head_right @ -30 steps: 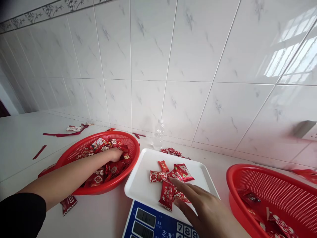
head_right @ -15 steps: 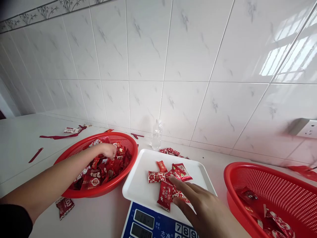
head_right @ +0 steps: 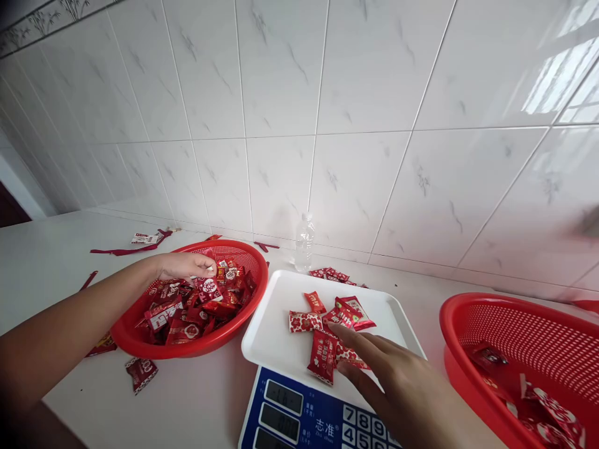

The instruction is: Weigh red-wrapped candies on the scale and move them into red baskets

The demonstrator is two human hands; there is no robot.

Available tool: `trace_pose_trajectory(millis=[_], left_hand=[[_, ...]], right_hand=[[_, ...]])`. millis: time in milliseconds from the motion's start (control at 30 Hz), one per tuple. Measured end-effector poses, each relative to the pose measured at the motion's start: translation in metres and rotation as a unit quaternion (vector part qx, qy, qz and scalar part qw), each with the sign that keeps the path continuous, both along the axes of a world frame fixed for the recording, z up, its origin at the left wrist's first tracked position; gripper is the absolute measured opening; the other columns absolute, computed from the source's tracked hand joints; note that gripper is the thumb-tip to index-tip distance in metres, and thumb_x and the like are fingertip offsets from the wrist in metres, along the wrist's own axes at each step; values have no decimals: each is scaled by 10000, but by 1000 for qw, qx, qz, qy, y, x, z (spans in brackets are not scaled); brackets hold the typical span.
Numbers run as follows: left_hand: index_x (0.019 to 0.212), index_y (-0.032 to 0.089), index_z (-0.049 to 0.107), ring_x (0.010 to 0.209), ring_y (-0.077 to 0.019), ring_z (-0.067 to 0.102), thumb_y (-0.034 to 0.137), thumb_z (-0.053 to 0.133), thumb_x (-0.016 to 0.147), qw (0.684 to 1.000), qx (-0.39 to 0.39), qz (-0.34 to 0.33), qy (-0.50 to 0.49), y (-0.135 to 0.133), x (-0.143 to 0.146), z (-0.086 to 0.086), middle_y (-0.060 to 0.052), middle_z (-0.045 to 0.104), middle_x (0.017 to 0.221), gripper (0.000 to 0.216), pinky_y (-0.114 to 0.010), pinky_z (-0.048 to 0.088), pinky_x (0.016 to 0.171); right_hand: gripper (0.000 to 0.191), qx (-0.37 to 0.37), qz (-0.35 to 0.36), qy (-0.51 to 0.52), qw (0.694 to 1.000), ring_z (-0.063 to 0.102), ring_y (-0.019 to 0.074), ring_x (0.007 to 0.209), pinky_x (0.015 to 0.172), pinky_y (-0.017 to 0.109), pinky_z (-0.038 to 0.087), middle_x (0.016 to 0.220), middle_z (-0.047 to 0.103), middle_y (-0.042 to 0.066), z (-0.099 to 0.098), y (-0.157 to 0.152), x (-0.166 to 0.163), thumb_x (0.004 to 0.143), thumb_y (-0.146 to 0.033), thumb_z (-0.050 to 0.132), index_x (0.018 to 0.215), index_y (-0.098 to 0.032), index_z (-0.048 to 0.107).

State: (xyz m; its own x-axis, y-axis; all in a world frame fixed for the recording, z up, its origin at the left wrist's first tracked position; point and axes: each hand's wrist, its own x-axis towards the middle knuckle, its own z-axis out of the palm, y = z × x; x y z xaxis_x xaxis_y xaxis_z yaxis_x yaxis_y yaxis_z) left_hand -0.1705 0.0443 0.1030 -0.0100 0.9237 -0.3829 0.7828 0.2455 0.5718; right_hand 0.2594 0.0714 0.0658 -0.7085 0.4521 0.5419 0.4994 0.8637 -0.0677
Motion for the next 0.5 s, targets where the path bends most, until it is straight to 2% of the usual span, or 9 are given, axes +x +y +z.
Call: trace_pose_trajectory(millis=[167, 267, 367, 500], left_hand=[[870, 204, 561, 857, -166, 543, 629, 489, 746, 999, 32, -14, -1, -4, 14, 9, -12, 596, 913, 449, -234, 424, 729], [920, 207, 601, 868, -179, 567, 540, 561, 734, 998, 14, -41, 45, -4, 23, 7, -21, 632, 948, 383, -243, 423, 747], [961, 198, 624, 842, -213, 584, 439, 683, 648, 991, -10, -59, 122, -3, 37, -5, -47, 648, 965, 399, -265, 425, 706], [1063, 222, 624, 932, -245, 598, 429, 695, 659, 981, -30, -95, 166, -1, 58, -29, -69, 638, 1120, 460, -282, 439, 744]], right_hand=[[357, 2, 7, -3, 1000, 723, 203, 744, 521, 262, 598, 951, 745, 28, -1, -1, -1, 936, -389, 413, 1176, -255, 640], [354, -3, 8, 1, 1000, 722, 202, 741, 518, 265, 599, 947, 747, 25, -3, 0, 0, 931, -397, 427, 1185, -262, 634], [361, -15, 4, 5, 1000, 722, 214, 759, 541, 283, 604, 965, 743, 33, -5, 1, 2, 926, -418, 433, 1191, -276, 632], [383, -34, 0, 2, 999, 720, 230, 781, 555, 299, 606, 982, 739, 48, -7, 1, 2, 921, -450, 429, 1202, -284, 629]])
